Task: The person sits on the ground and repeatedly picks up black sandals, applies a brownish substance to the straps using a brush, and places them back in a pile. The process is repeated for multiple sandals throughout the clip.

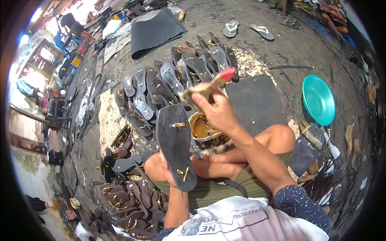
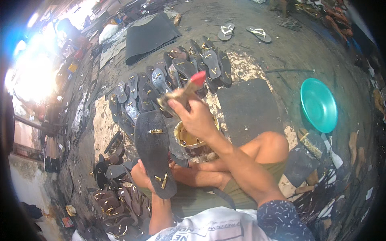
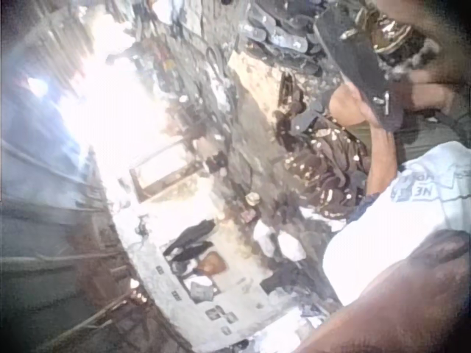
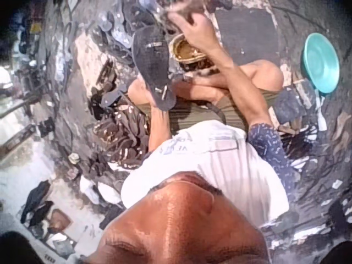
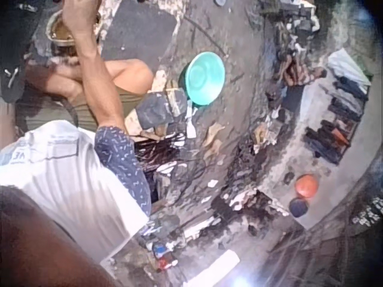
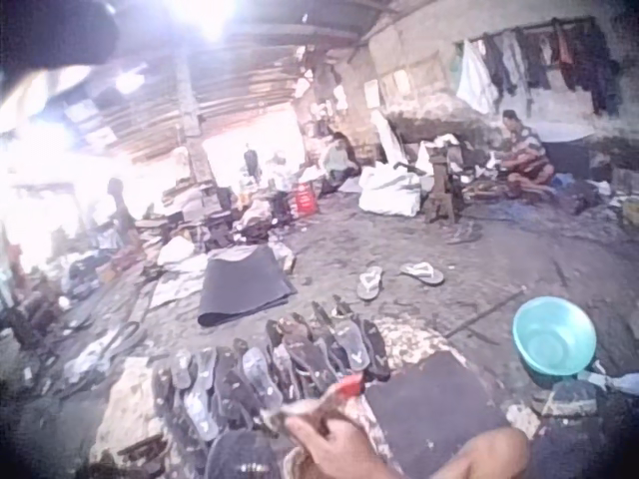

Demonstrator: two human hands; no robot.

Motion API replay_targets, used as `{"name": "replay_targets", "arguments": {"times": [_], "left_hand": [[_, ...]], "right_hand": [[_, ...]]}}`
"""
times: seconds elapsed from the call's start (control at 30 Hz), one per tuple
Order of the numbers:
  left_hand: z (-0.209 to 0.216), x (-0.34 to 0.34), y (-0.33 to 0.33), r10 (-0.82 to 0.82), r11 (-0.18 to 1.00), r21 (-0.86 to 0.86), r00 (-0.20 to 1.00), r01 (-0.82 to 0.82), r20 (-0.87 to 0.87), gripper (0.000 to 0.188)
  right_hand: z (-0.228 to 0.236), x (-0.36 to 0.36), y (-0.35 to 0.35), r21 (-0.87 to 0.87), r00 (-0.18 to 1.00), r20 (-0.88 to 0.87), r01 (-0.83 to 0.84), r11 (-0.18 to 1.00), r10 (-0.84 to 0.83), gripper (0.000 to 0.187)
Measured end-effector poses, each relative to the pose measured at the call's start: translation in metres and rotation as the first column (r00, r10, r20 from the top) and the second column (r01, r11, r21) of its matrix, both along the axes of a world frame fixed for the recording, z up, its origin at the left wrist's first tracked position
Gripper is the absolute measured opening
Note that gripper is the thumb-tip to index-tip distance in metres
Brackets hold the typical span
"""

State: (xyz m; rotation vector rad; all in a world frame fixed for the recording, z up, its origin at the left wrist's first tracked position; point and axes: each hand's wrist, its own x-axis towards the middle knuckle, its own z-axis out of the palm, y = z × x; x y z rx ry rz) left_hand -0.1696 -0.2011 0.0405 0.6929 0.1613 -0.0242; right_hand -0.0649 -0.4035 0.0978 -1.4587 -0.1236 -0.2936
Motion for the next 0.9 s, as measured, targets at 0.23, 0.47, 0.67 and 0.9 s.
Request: {"name": "replay_targets", "arguments": {"times": [0.23, 0.47, 0.67, 0.9], "left_hand": [[0.017, 0.035, -0.016, -0.051, 0.964, -0.264, 0.998, 0.043, -0.026, 0.064], [0.010, 0.078, 0.006, -0.260, 0.877, -0.389, 0.959, 0.283, 0.112, 0.060], [0.000, 0.076, -0.022, -0.168, 0.928, -0.335, 0.986, 0.162, 0.009, 0.050], [0.012, 0.097, -0.038, -0.063, 0.987, -0.155, 0.987, 0.040, -0.147, 0.046]], "right_hand": [[0.008, -0.016, 0.027, -0.341, 0.934, 0.342, 0.020, 0.940, 0.104, 0.022], [-0.026, -0.110, 0.040, -0.225, 0.968, 0.040, -0.235, 0.946, 0.250, 0.024], [-0.001, -0.055, 0.019, -0.352, 0.912, 0.274, -0.199, 0.915, 0.304, 0.025], [-0.015, -0.078, 0.013, -0.399, 0.882, 0.323, -0.200, 0.895, 0.342, 0.026]]}}
